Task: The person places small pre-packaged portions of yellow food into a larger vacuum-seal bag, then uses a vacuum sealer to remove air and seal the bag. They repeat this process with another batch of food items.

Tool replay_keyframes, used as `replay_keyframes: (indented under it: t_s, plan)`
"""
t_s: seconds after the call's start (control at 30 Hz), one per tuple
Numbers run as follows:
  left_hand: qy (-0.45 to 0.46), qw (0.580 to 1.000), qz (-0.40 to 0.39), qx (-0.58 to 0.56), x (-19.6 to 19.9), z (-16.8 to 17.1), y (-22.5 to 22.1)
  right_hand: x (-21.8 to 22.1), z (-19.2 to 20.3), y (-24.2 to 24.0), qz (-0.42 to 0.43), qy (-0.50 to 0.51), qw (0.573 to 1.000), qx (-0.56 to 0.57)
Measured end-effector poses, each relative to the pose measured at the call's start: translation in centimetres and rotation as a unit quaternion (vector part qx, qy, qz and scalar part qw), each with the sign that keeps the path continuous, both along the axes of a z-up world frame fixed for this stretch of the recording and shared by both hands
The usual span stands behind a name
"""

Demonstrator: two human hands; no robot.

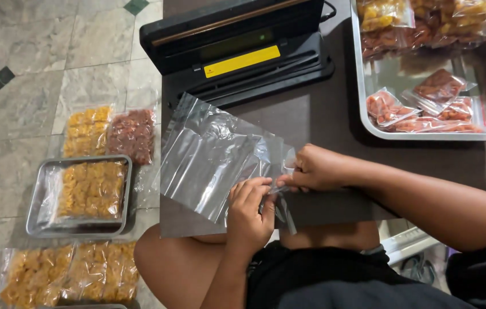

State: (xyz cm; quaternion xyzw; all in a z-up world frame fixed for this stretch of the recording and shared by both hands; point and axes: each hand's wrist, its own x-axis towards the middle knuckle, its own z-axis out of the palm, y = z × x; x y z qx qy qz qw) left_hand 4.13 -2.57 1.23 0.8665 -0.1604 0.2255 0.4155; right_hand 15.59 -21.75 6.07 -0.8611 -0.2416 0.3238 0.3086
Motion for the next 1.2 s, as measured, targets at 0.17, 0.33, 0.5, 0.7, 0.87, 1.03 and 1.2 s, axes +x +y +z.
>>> replay_keyframes:
  t_s: [0.17, 0.33, 0.5, 0.7, 0.87, 1.03, 1.2]
  plan:
    - [0.022, 0.993, 0.021, -0.117, 0.6, -0.1, 0.7, 0.7, -0.1, -1.0, -0.017, -0.055, 0.998, 0.034]
    - [0.059, 0.974, 0.036, -0.218, 0.4, 0.3, 1.6, -1.3, 0.1, -0.1, -0.058, -0.11, 0.982, 0.144]
    - [0.065, 0.976, -0.002, -0.208, 0.0, 0.4, 1.5, -2.2, -0.6, 0.3, -0.129, -0.009, 0.944, 0.304]
    - [0.059, 0.975, -0.063, -0.205, -0.2, -0.1, 1.6, -0.8, -4.2, -1.2, -0.143, -0.045, 0.954, 0.261]
    - [0.085, 0.96, -0.01, -0.268, 0.0, 1.1, 2.0, -0.8, -2.2, -0.8, -0.117, -0.128, 0.952, 0.251]
    - [0.11, 0.938, -0.011, -0.328, 0.0, 0.7, 1.9, -1.8, -1.5, -0.4, -0.138, -0.045, 0.944, 0.297]
    - [0.107, 0.956, -0.047, -0.269, 0.2, 1.1, 2.0, -1.0, -3.5, -1.0, -0.129, -0.075, 0.94, 0.308]
